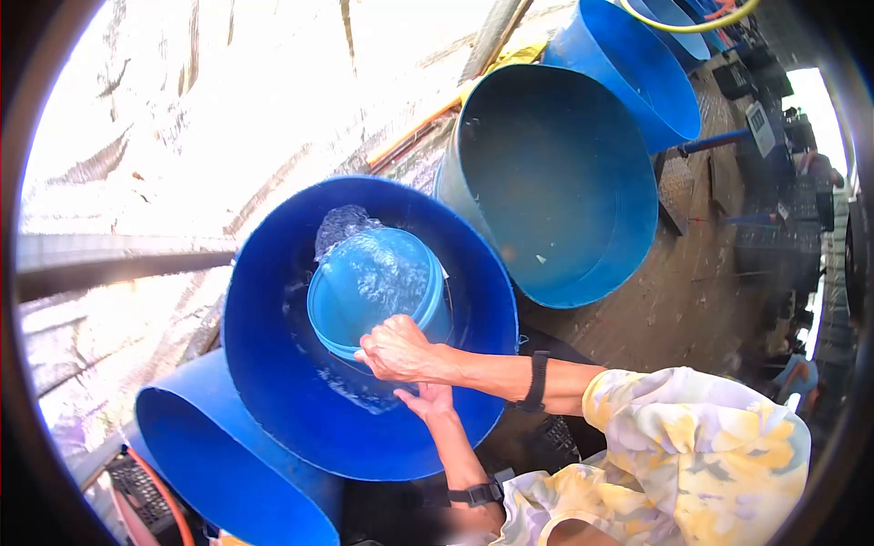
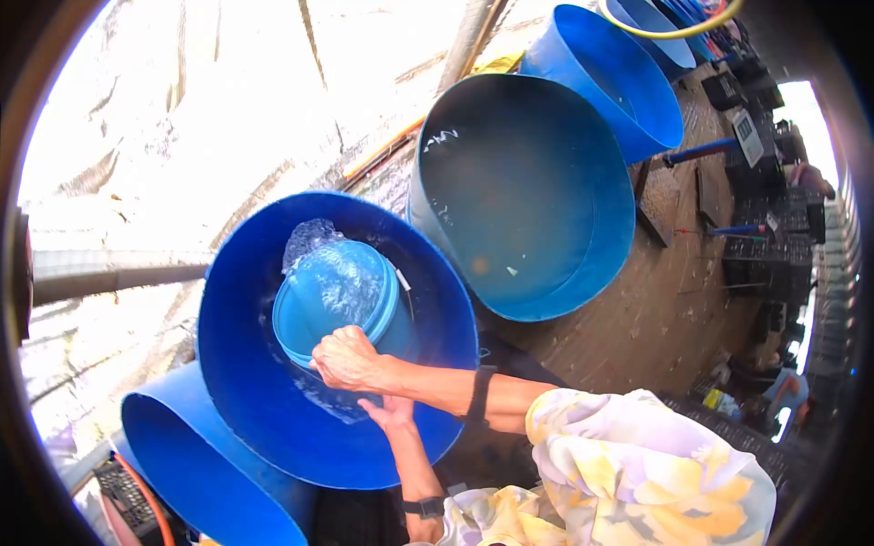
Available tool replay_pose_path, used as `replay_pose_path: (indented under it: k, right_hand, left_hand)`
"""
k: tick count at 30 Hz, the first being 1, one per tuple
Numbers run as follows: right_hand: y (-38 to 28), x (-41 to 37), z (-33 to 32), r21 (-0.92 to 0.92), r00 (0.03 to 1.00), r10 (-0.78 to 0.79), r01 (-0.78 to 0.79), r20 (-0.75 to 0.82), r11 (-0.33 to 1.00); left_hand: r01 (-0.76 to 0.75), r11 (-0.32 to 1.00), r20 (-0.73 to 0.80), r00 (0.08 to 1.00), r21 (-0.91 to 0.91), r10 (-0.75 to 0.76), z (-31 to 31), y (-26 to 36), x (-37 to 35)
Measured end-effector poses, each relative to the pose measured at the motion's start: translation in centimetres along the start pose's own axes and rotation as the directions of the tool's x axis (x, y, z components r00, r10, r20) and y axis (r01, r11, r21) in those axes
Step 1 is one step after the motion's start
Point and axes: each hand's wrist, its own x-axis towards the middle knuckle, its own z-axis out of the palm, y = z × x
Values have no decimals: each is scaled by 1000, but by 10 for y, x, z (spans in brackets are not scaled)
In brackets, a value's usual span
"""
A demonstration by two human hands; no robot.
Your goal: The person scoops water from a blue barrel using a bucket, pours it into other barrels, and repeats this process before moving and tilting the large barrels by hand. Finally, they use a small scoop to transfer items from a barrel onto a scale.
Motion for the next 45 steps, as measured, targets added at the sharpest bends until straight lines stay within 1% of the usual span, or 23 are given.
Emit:
replay_pose_path:
  k: [4, 7, 11, 13, 14, 16, 18, 19, 20, 22, 23, 25, 27, 28, 30, 34, 36, 38, 39, 40, 41, 42, 45]
  right_hand:
    - [-41, 0, -98, 129, 993, 37, -23, -108, 991]
    - [-54, 9, -163, 216, 976, 43, 4, -215, 976]
    - [-35, 49, -240, 450, 887, 174, 41, -427, 892]
    - [-9, 60, -279, 679, 887, 325, -18, -327, 734]
    - [-1, 66, -283, 681, 886, 326, -16, -329, 732]
    - [15, 79, -287, 921, 875, 346, 233, -338, 312]
    - [33, 87, -294, 958, 902, 345, 285, -259, -26]
    - [34, 82, -306, 937, 895, 362, 326, -261, -130]
    - [38, 81, -306, 935, 897, 359, 326, -259, -138]
    - [45, 84, -303, 753, 877, 466, 382, -113, -536]
    - [56, 87, -291, 666, 913, 388, 365, -121, -651]
    - [60, 80, -279, 617, 920, 354, 377, -165, -691]
    - [68, 54, -292, 514, 930, 287, 367, -231, -775]
    - [74, 52, -298, 533, 894, 397, 444, -208, -720]
    - [79, 23, -329, 571, 873, 432, 478, -225, -668]
    - [130, -50, -373, 744, 761, 577, 563, -298, -359]
    - [155, -101, -387, 807, 662, 576, 591, -480, -8]
    - [167, -144, -394, 885, 704, 536, 374, -466, 278]
    - [179, -156, -387, 825, 676, 541, 182, -500, 534]
    - [194, -165, -377, 821, 714, 517, 141, -471, 553]
    - [214, -173, -367, 496, 751, 408, -124, -519, 860]
    - [224, -184, -351, 19, 824, 278, -309, -493, 951]
    - [249, -211, -316, -405, 935, 98, -240, -340, 882]
  left_hand:
    - [-110, 960, -125, 981, 258, 146, 61, -12, -85]
    - [-280, 822, 60, 955, 496, 289, 111, -22, -149]
    - [-595, 506, 393, 799, 624, 455, 203, -47, -204]
    - [-758, 260, 585, 635, 598, 505, 253, -79, -233]
    - [-759, 256, 588, 633, 598, 503, 267, -82, -238]
    - [-880, 15, 765, 421, 475, 488, 290, -89, -246]
    - [-899, -267, 888, 224, 347, 401, 321, -120, -265]
    - [-891, -375, 933, 125, 254, 336, 333, -138, -274]
    - [-889, -382, 934, 120, 252, 336, 342, -158, -286]
    - [-720, -688, 986, -162, -88, 43, 351, -199, -306]
    - [-719, -690, 985, -166, -87, 48, 353, -217, -314]
    - [-461, -801, 923, -238, -382, -304, 349, -243, -325]
    - [-380, -784, 868, -293, -490, -401, 338, -257, -327]
    - [-292, -745, 794, -335, -599, -507, 334, -261, -329]
    - [-274, -739, 783, -317, -616, -535, 324, -254, -346]
    - [-152, -750, 748, -333, -644, -574, 300, -225, -382]
    - [-316, -731, 718, 181, -604, -672, 278, -206, -403]
    - [-435, -762, 566, 510, -480, -647, 254, -190, -407]
    - [-417, -768, 424, 657, -486, -624, 244, -174, -413]
    - [-415, -773, 257, 776, -480, -576, 233, -154, -420]
    - [-348, -842, 248, 846, -412, -471, 233, -144, -431]
    - [-278, -900, 202, 912, -334, -357, 239, -131, -444]
    - [-231, -944, 564, 758, -237, -327, 247, -57, -479]
